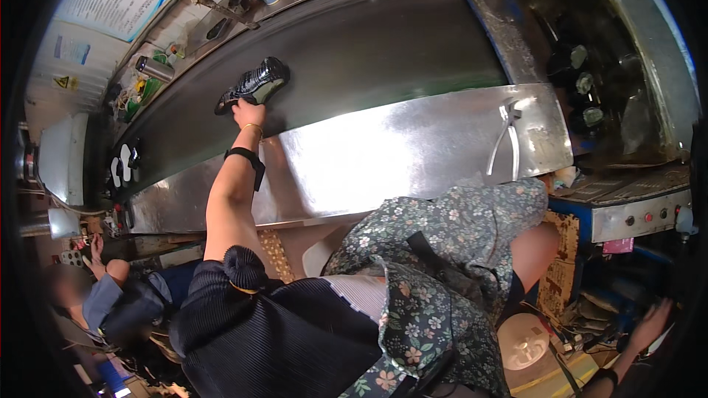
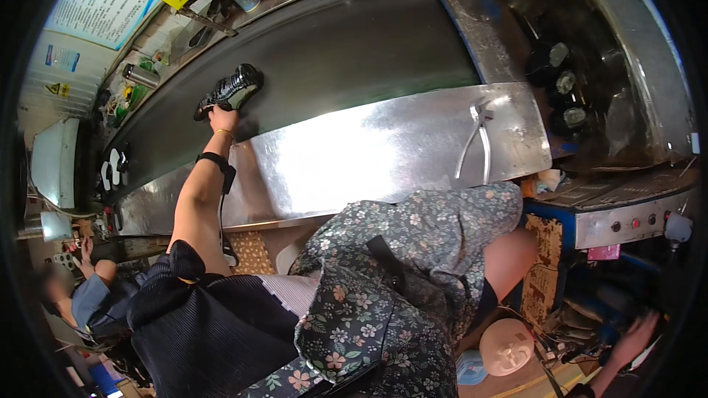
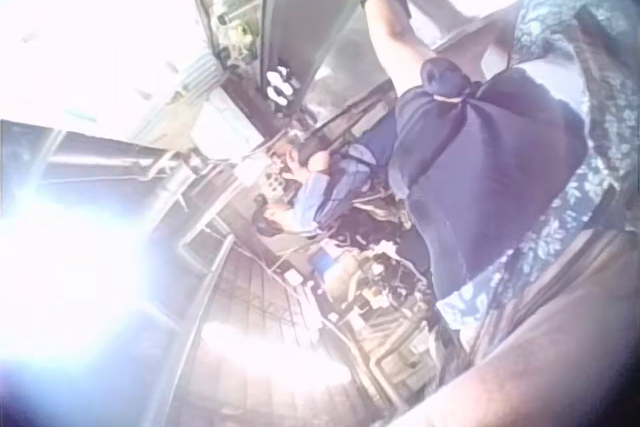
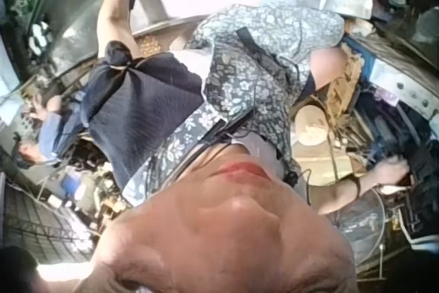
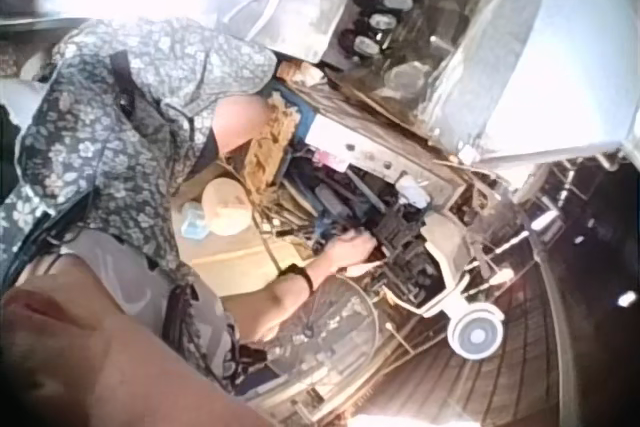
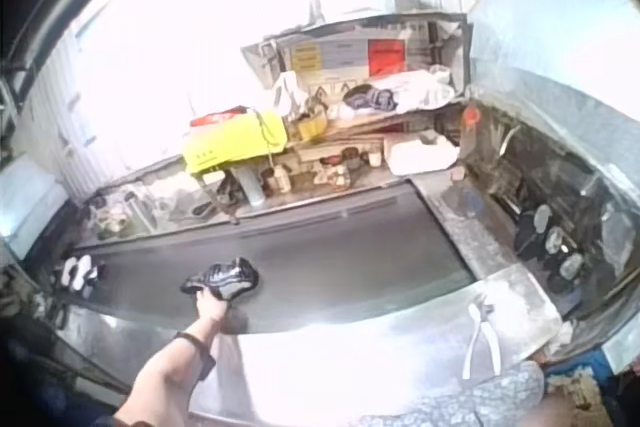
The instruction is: Inspecting and preparing shoe components, using a machine to process the upper and sole.
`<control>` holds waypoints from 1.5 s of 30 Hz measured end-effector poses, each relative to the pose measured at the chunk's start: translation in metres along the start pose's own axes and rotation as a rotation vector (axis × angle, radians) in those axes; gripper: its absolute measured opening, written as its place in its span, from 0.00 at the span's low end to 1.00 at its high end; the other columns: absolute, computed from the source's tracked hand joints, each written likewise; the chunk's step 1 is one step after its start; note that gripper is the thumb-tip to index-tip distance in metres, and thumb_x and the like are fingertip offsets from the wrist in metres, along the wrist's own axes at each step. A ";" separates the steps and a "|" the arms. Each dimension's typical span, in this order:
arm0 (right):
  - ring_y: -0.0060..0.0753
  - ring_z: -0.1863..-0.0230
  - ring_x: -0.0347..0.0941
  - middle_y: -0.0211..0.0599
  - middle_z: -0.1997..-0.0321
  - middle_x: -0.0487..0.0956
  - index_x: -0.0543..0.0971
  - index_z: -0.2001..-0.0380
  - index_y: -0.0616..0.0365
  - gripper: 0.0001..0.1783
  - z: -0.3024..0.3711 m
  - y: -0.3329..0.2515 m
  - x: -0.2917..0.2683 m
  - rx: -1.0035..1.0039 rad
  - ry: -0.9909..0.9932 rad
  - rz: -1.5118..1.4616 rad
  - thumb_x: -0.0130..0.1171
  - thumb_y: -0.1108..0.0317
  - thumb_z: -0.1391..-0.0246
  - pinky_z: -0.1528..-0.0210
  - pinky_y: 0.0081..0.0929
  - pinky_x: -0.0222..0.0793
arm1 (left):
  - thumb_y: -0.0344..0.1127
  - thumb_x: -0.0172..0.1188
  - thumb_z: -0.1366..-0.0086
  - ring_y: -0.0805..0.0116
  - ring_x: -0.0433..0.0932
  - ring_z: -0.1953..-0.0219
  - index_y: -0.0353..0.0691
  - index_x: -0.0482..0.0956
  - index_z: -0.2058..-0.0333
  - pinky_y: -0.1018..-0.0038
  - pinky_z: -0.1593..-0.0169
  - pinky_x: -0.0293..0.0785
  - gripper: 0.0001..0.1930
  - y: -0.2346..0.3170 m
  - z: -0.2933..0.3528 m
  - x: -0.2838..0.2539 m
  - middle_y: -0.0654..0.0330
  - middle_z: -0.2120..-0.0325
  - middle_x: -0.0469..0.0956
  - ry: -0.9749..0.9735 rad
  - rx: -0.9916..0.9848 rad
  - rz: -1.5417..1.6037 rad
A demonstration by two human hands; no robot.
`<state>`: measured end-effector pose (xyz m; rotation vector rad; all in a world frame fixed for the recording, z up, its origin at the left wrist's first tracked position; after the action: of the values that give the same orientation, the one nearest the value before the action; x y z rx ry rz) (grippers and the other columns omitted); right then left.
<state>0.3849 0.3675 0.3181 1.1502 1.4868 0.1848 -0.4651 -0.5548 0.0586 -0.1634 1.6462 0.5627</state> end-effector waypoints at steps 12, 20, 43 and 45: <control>0.50 0.49 0.76 0.53 0.51 0.79 0.75 0.47 0.66 0.20 0.233 -0.413 0.001 0.670 -0.710 -1.092 0.48 0.64 0.35 0.45 0.36 0.69 | 0.47 0.70 0.51 0.49 0.72 0.44 0.43 0.66 0.40 0.60 0.42 0.69 0.40 0.002 -0.053 -0.038 0.45 0.45 0.72 -0.309 0.113 -0.381; 0.41 0.48 0.76 0.47 0.49 0.79 0.77 0.49 0.65 0.18 0.154 -0.370 0.035 0.538 -0.443 -0.954 0.48 0.64 0.35 0.45 0.31 0.69 | 0.40 0.70 0.51 0.50 0.80 0.53 0.34 0.71 0.50 0.63 0.49 0.74 0.31 0.063 0.067 -0.003 0.46 0.59 0.81 -0.263 0.237 0.155; 0.44 0.74 0.78 0.49 0.67 0.81 0.81 0.61 0.62 0.18 -0.060 -0.421 -0.307 0.126 0.213 -1.433 0.68 0.60 0.51 0.68 0.33 0.71 | 0.45 0.45 0.27 0.70 0.79 0.63 0.33 0.78 0.59 0.76 0.57 0.75 0.20 0.290 0.575 -0.061 0.56 0.63 0.80 -2.129 0.519 0.911; 0.45 0.72 0.78 0.51 0.68 0.81 0.81 0.60 0.63 0.19 -0.063 -0.417 -0.296 0.144 0.070 -1.399 0.67 0.60 0.51 0.65 0.35 0.72 | 0.45 0.45 0.27 0.69 0.78 0.62 0.33 0.77 0.57 0.76 0.55 0.74 0.20 0.289 0.579 -0.053 0.55 0.62 0.80 -2.103 0.414 0.900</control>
<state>0.0576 -0.0255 0.2516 0.0053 2.0512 -0.8500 -0.0613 -0.0551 0.1549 1.1631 -0.3900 0.5783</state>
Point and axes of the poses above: each hand's wrist, its own z-axis away from the middle knuckle, its own x-axis out of the palm, y = z × x, the point moved 5 cm from there along -z, towards the middle knuckle
